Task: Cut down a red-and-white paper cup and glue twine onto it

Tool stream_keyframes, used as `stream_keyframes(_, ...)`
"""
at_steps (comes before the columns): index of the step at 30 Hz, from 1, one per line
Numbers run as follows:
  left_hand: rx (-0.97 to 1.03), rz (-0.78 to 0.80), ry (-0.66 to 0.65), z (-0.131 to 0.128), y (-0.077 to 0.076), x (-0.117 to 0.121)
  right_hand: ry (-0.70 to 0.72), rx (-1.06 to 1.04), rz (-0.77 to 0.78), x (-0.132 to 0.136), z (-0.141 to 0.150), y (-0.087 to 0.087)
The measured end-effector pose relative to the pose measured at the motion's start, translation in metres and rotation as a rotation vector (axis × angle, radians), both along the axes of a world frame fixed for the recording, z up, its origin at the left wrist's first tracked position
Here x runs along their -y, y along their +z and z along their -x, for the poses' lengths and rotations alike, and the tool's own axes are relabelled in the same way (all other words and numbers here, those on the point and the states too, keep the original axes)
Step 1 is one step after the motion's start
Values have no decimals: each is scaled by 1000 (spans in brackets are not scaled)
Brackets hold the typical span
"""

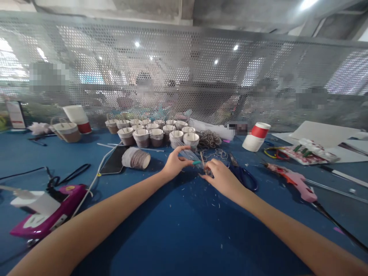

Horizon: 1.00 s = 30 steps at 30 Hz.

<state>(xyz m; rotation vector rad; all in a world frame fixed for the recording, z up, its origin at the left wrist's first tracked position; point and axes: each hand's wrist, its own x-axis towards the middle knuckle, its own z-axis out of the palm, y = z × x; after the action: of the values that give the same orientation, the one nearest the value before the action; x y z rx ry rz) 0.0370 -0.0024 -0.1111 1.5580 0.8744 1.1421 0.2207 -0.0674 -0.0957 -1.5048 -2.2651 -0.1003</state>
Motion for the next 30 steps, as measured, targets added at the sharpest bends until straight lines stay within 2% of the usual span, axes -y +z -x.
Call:
stream_keyframes(4, 14, -9, -14, -1, -1, 0, 35, 48, -155, 2, -3, -4)
stream_keyframes(7, 14, -24, -2, -2, 2, 1, 29, 89, -271, 9, -4, 1)
stream_keyframes(10, 13, -47, 7, -4, 9, 4, 13, 34, -297, 14, -5, 10)
stream_keyframes(12, 21, -56, 5, -4, 13, 6, 38, -96, -169, 14, -9, 15)
stream_keyframes(16, 37, -56, -20, -5, 14, 8, 139, -457, 433, 7, -21, 20)
stream_keyframes(18, 34, -57, -35, -6, 11, 8, 163, -580, 626, 1, -27, 20)
stream_keyframes(24, 38, -56, -55, -7, 10, 8, 287, -805, 846, -4, -31, 17)
stream_keyframes(30, 50, -62, -66, -7, 17, 11, 316, -792, 818, 2, -30, 21)
